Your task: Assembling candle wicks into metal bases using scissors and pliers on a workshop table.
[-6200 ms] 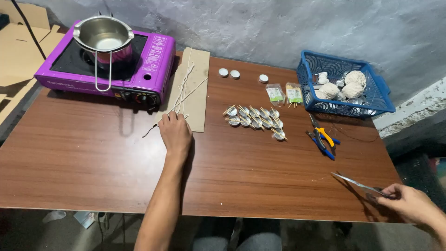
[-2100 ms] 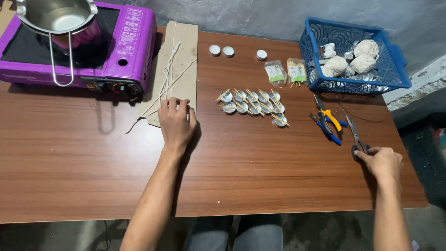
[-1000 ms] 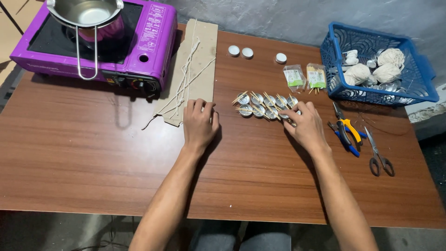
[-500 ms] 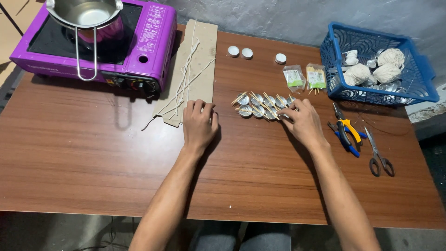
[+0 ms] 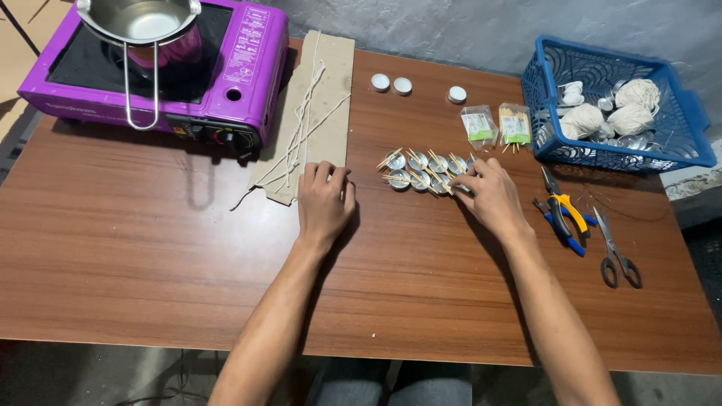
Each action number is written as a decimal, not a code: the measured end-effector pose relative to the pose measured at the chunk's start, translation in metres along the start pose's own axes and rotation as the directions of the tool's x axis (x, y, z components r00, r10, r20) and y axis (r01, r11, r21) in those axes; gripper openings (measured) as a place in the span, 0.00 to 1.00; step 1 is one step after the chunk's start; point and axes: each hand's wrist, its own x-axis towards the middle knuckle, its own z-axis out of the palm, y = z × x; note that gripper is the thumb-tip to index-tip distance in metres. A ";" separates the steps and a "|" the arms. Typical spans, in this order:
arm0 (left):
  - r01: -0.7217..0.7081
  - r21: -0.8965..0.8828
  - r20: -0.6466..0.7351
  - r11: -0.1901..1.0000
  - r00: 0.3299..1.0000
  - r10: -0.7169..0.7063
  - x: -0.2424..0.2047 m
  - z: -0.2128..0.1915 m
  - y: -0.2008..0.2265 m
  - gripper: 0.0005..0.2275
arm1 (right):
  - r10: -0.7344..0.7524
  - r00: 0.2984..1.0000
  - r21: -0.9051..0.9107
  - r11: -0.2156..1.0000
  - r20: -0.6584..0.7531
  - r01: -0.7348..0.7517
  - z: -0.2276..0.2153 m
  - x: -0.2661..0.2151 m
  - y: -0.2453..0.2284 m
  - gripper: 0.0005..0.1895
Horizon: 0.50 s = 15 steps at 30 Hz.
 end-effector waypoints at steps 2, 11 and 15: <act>0.000 0.000 0.001 1.000 1.000 0.000 0.000 0.000 0.000 0.05 | 0.000 1.000 0.000 1.000 0.001 0.000 0.000 0.001 -0.001 0.05; 0.010 -0.002 0.012 1.000 1.000 -0.010 0.001 0.000 0.000 0.05 | 0.032 0.999 0.059 0.998 0.027 -0.034 -0.008 0.001 -0.003 0.05; 0.005 -0.009 0.011 1.000 1.000 -0.005 0.001 0.000 0.000 0.06 | 0.074 0.996 0.147 0.986 0.046 -0.080 -0.017 -0.002 -0.005 0.05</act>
